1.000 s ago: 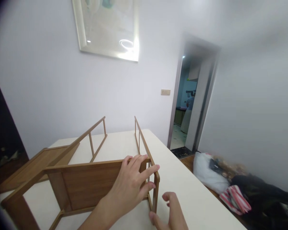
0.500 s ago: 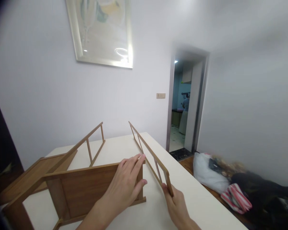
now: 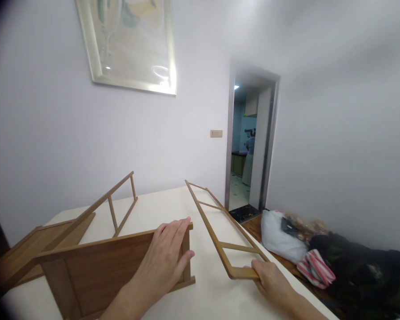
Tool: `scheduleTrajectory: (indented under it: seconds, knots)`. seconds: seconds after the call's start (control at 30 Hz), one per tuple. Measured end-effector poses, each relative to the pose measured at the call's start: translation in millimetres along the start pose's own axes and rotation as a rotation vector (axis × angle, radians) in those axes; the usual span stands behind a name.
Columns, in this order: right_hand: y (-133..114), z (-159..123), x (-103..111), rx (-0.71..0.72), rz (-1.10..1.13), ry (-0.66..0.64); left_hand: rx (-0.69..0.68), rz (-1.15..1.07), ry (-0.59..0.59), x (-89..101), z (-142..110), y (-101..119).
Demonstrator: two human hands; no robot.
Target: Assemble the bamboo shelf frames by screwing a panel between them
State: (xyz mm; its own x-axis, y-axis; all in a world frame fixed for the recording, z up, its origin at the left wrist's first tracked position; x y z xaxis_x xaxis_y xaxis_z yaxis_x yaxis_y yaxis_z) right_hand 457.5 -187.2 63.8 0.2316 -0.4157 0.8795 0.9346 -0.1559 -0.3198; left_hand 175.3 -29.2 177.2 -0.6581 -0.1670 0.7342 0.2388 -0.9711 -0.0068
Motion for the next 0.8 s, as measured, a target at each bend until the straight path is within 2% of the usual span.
scheduleTrajectory:
  seconds: [0.13, 0.2, 0.33, 0.43, 0.57, 0.67, 0.8]
  knots:
    - [8.6, -5.9, -12.4, 0.015, -0.116, -0.088, -0.018, 0.007, -0.011, 4.1, -1.2, 0.8]
    - [14.1, -8.7, -18.4, 0.069, -0.184, -0.083, -0.033, 0.034, -0.007, 4.4, -2.7, 1.3]
    - [20.6, -11.4, -25.3, 0.295, -0.310, 0.062, -0.031, 0.149, 0.071, 2.8, -5.6, -1.4]
    - [21.4, -12.4, -24.2, 0.400, -0.335, 0.141, 0.068, 0.272, 0.190, 6.2, -7.2, -10.1]
    - [18.7, -14.1, -16.1, 0.405, -0.338, 0.116, 0.177, 0.383, 0.240, 14.5, -9.7, -24.3]
    - [13.0, -14.5, -7.9, 0.413, -0.325, 0.064, 0.215, 0.397, 0.214, 17.6, -12.3, -30.7]
    - [6.2, -12.6, 0.6, 0.394, -0.274, -0.034, 0.259, 0.301, 0.153, 17.3, -14.1, -32.2]
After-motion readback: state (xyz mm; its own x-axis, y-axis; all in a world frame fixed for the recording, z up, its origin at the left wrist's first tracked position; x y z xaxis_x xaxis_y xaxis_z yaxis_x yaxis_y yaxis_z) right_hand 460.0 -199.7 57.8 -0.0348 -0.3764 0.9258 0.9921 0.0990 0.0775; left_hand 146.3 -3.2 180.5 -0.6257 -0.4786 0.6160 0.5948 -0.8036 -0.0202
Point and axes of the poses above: each hand's wrist, its own z-axis towards the middle knuckle, its own x-axis out of the back of the hand, y = z × x, the point moved 2 cm from there along z, towards the middle knuckle, and after that the axes turned 4 degrees about -x, right-handed, at the moved point
